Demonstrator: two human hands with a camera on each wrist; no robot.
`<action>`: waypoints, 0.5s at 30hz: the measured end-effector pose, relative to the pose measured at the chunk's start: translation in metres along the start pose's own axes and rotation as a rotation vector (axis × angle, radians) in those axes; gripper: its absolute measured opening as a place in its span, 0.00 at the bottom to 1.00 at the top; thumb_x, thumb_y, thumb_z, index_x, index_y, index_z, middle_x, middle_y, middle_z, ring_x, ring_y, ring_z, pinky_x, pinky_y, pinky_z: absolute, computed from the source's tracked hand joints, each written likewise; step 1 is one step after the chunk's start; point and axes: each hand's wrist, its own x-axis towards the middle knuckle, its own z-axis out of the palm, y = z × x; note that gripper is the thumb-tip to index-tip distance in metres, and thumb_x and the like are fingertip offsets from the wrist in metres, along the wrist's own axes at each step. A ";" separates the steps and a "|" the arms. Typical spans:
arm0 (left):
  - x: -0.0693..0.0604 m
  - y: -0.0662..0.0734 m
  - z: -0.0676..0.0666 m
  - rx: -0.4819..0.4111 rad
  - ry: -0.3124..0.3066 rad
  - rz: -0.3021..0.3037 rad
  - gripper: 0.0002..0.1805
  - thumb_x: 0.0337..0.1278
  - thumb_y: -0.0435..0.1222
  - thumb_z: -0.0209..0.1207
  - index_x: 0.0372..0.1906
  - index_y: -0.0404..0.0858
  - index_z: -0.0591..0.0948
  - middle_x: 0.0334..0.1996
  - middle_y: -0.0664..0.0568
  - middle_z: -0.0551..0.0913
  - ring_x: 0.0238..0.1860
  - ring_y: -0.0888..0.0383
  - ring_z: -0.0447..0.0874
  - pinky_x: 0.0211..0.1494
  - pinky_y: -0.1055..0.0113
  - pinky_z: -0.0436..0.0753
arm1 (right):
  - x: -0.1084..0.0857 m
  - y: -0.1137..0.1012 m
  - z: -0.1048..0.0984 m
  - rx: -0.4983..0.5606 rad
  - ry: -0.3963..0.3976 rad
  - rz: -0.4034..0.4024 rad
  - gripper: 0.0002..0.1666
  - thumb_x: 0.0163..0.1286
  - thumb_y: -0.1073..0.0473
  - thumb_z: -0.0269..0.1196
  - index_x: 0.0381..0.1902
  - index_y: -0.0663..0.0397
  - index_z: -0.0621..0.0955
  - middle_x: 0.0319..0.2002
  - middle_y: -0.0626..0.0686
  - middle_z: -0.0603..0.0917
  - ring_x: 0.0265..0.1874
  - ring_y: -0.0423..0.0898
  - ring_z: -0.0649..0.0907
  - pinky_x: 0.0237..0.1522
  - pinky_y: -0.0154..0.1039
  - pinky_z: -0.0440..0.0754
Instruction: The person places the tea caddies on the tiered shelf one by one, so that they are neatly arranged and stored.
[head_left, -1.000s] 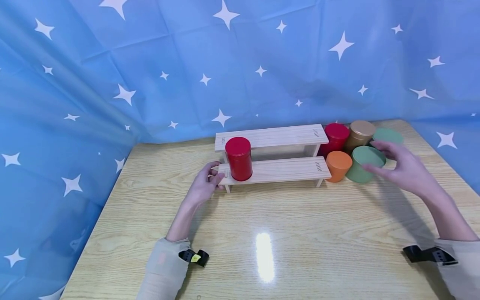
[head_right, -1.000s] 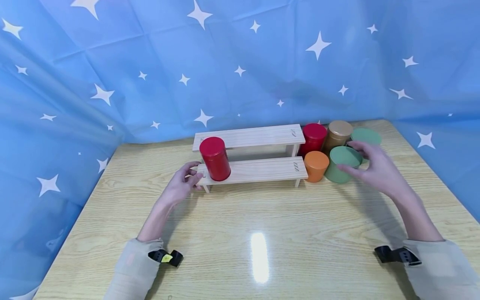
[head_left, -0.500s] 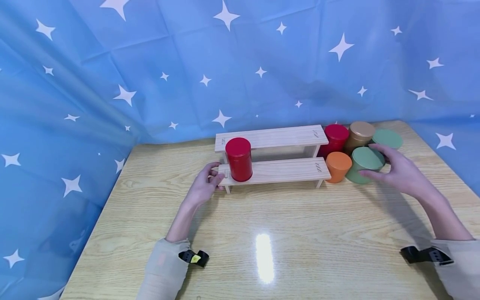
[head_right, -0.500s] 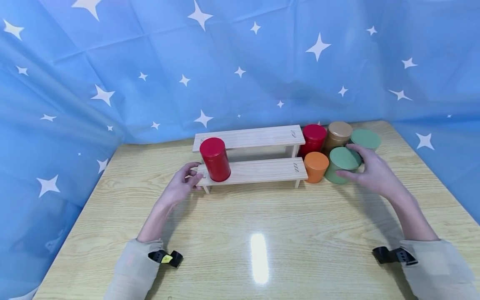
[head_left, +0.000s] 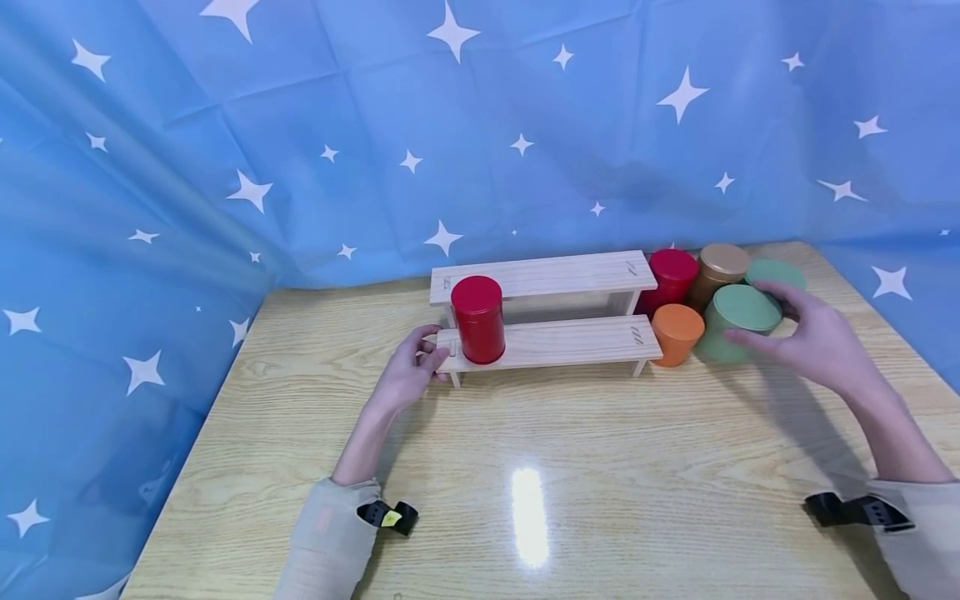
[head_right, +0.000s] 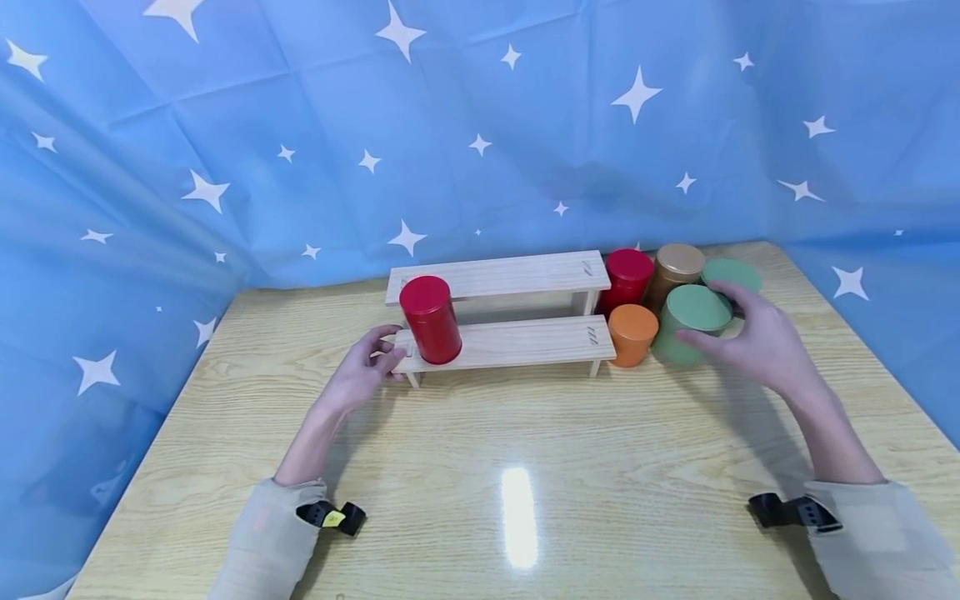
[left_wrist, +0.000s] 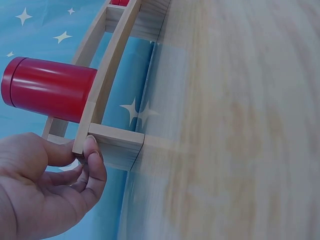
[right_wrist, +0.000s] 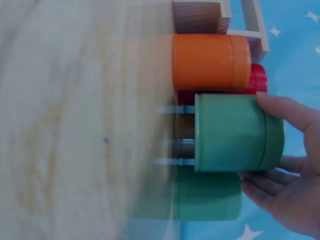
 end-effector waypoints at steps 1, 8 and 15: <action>0.000 0.000 0.000 0.001 -0.001 0.001 0.27 0.75 0.29 0.53 0.73 0.30 0.63 0.43 0.43 0.68 0.34 0.56 0.75 0.45 0.61 0.88 | 0.000 -0.001 -0.001 0.006 0.012 -0.003 0.49 0.61 0.50 0.76 0.73 0.62 0.66 0.64 0.70 0.72 0.60 0.59 0.74 0.39 0.24 0.65; 0.000 0.001 0.000 -0.001 -0.007 0.004 0.26 0.75 0.29 0.53 0.73 0.30 0.64 0.43 0.43 0.68 0.34 0.57 0.73 0.45 0.62 0.88 | -0.004 -0.011 -0.008 0.006 0.109 -0.011 0.50 0.61 0.51 0.76 0.75 0.58 0.67 0.62 0.68 0.74 0.58 0.50 0.75 0.39 0.21 0.64; 0.000 0.000 0.000 0.006 -0.006 0.006 0.26 0.75 0.29 0.53 0.72 0.30 0.64 0.43 0.43 0.68 0.34 0.55 0.74 0.46 0.61 0.88 | -0.009 -0.022 -0.012 -0.008 0.194 -0.017 0.47 0.58 0.50 0.78 0.73 0.51 0.71 0.56 0.51 0.75 0.47 0.23 0.69 0.39 0.23 0.64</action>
